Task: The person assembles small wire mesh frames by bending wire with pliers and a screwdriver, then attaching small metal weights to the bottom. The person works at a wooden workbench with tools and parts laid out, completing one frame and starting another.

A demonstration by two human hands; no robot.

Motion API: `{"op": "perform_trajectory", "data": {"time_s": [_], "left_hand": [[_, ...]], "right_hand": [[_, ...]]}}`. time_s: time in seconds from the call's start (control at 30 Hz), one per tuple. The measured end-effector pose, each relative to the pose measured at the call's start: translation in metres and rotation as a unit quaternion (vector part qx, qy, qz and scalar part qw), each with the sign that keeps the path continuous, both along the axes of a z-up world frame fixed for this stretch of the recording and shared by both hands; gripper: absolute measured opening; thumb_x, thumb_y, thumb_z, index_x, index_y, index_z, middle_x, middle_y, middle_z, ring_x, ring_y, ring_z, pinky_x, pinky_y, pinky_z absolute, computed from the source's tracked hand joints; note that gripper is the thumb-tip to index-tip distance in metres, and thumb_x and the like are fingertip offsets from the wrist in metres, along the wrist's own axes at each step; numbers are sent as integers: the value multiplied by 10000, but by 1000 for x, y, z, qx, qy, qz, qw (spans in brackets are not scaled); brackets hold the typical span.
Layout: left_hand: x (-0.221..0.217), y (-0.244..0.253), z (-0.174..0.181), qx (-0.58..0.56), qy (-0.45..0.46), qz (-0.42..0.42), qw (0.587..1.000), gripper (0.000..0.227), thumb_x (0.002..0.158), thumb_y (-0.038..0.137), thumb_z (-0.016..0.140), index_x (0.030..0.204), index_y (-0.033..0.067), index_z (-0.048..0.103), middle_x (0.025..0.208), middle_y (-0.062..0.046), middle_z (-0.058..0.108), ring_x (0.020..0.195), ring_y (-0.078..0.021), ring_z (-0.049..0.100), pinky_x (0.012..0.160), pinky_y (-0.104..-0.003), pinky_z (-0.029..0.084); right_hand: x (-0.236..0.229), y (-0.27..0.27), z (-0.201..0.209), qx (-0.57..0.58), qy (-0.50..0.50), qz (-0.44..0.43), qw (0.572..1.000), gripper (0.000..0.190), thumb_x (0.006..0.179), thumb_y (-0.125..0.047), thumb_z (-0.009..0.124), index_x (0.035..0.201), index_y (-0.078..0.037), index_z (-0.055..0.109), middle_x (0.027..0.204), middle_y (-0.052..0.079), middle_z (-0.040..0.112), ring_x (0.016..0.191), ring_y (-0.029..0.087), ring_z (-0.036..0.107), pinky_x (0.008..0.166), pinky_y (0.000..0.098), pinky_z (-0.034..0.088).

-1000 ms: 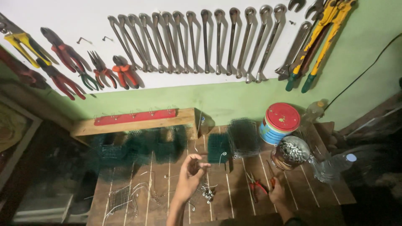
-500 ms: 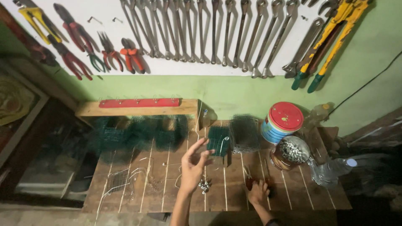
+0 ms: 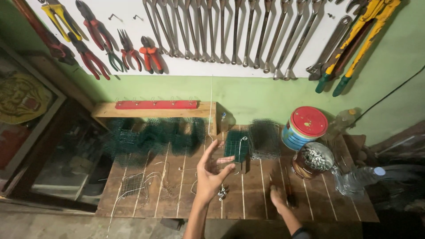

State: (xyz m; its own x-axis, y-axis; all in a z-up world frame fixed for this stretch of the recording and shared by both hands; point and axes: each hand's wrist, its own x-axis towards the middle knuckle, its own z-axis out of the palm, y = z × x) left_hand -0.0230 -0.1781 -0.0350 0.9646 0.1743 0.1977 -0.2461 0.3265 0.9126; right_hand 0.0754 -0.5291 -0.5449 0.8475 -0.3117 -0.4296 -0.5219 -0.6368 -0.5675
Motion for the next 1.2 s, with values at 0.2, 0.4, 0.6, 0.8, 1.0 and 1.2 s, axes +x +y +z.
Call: {"op": "perform_trajectory", "data": {"time_s": [0.2, 0.4, 0.6, 0.8, 1.0, 1.2], "left_hand": [[2, 7, 0, -1, -17, -17, 1000, 875, 797, -199, 710, 1552, 54, 349, 1545, -182, 457, 1092, -276, 721, 801, -347, 682], [6, 5, -11, 0, -47, -29, 998, 903, 807, -190, 710, 1574, 76, 315, 1562, -183, 449, 1083, -268, 724, 807, -335, 673], [9, -3, -11, 15, -27, -47, 998, 903, 801, -191, 726, 1570, 75, 334, 1541, -178, 471, 1068, -251, 722, 811, -318, 666], [3, 4, -12, 17, -11, -52, 998, 874, 814, -185, 707, 1564, 74, 341, 1554, -171, 468, 1074, -249, 723, 809, -315, 660], [-4, 2, -6, 15, 17, -55, 998, 883, 810, -187, 701, 1567, 83, 335, 1552, -162, 465, 1059, -247, 718, 813, -329, 672], [-9, 3, -10, 10, 0, -60, 998, 901, 807, -185, 715, 1569, 85, 319, 1560, -163, 454, 1070, -249, 720, 817, -338, 664]], "right_hand": [[-21, 25, 196, 430, -39, -83, 898, 660, 981, -405, 512, 1508, -25, 402, 1590, 209, 461, 1489, 297, 453, 1180, 501, 400], [-31, 42, 325, 577, -107, 60, 808, 609, 884, -307, 573, 1408, -4, 502, 1520, 139, 544, 1463, 237, 437, 1123, 493, 356], [-27, 62, 318, 720, -81, 93, 683, 577, 953, -300, 558, 1407, 55, 533, 1443, 194, 559, 1343, 296, 484, 1133, 499, 356], [-64, 109, 450, 598, -164, 141, 772, 628, 872, -307, 488, 1431, -21, 476, 1446, 159, 554, 1214, 306, 614, 908, 466, 554], [-65, 99, 464, 463, -247, 266, 808, 543, 885, -172, 490, 1355, 84, 581, 1300, 145, 549, 1043, 223, 614, 772, 350, 530], [-74, 102, 484, 400, -280, 292, 822, 433, 871, -137, 521, 1235, 75, 624, 1245, 89, 551, 994, 145, 573, 764, 307, 503]]}}
